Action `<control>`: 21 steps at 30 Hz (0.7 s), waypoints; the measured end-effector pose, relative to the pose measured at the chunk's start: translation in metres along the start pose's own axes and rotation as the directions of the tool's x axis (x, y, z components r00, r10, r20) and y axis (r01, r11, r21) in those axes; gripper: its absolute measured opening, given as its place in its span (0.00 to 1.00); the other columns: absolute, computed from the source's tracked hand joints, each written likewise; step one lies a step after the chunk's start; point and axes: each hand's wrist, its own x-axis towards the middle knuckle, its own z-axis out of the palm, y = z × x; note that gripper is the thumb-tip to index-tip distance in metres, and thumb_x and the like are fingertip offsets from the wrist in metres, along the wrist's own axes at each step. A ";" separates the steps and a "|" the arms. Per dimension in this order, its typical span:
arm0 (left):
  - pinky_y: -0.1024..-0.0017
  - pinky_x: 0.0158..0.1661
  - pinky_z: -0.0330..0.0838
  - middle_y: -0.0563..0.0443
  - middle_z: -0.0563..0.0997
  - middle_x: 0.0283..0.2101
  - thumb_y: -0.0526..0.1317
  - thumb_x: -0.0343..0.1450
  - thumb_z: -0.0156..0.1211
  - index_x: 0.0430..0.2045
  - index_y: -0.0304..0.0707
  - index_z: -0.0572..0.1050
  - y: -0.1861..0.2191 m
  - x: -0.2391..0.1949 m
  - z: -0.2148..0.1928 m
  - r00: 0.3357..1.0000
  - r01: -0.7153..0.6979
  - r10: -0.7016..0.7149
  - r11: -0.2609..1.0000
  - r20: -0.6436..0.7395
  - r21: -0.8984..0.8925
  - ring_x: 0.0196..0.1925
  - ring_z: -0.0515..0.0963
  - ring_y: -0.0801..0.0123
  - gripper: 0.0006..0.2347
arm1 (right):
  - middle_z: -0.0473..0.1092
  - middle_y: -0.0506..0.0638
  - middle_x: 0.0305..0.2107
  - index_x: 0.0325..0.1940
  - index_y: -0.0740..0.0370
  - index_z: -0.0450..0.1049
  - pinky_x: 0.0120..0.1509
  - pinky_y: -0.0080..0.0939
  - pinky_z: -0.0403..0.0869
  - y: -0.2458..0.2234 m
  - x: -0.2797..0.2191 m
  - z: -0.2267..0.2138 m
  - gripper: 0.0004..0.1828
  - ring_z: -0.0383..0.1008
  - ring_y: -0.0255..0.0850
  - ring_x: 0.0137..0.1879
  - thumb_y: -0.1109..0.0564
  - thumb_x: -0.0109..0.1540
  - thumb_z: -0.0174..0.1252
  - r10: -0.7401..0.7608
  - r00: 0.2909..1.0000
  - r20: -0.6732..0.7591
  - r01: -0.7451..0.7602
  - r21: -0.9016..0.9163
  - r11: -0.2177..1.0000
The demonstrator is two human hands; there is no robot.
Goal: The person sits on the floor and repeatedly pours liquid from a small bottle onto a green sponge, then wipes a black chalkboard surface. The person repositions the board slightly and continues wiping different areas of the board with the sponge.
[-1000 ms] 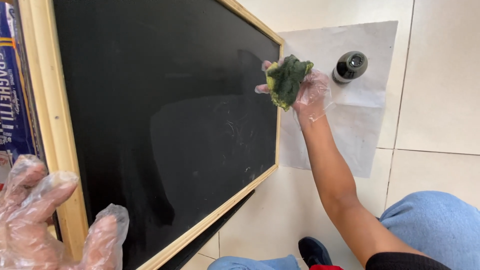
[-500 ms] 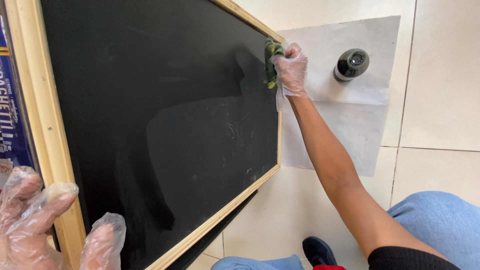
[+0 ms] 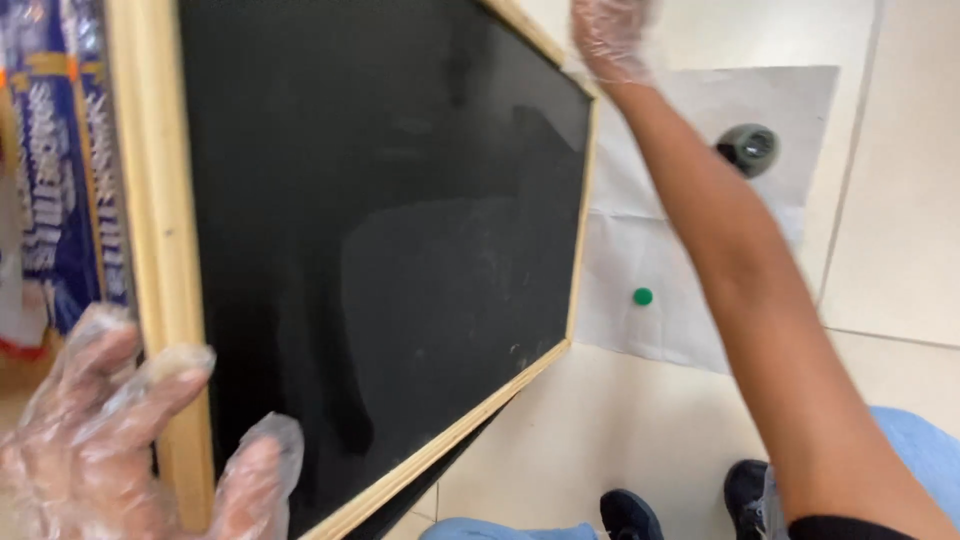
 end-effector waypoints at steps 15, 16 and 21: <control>0.41 0.74 0.75 0.16 0.77 0.76 0.49 0.74 0.83 0.68 0.38 0.80 0.021 0.002 -0.005 0.991 0.132 -0.133 0.991 0.023 0.035 0.85 0.79 0.21 0.28 | 0.64 0.41 0.29 0.38 0.47 0.74 0.35 0.38 0.63 -0.046 0.024 -0.089 0.13 0.64 0.33 0.32 0.53 0.76 0.50 0.259 0.961 0.098 -0.277 0.326 0.904; 0.41 0.74 0.75 0.16 0.77 0.76 0.49 0.74 0.83 0.68 0.38 0.80 0.021 0.002 -0.005 0.993 0.120 -0.120 0.992 0.007 0.041 0.85 0.79 0.21 0.28 | 0.64 0.41 0.29 0.38 0.47 0.74 0.35 0.38 0.63 -0.043 0.040 -0.088 0.13 0.64 0.33 0.32 0.53 0.76 0.50 0.274 0.958 0.083 -0.286 0.324 0.902; 0.49 0.63 0.81 0.27 0.82 0.74 0.52 0.74 0.82 0.70 0.44 0.78 -0.005 -0.002 0.001 0.999 0.024 -0.024 1.000 0.022 0.020 0.84 0.86 0.25 0.30 | 0.64 0.44 0.25 0.29 0.43 0.64 0.37 0.61 0.62 -0.042 0.053 -0.067 0.09 0.66 0.47 0.32 0.57 0.63 0.48 0.533 0.822 0.200 -0.552 0.507 0.662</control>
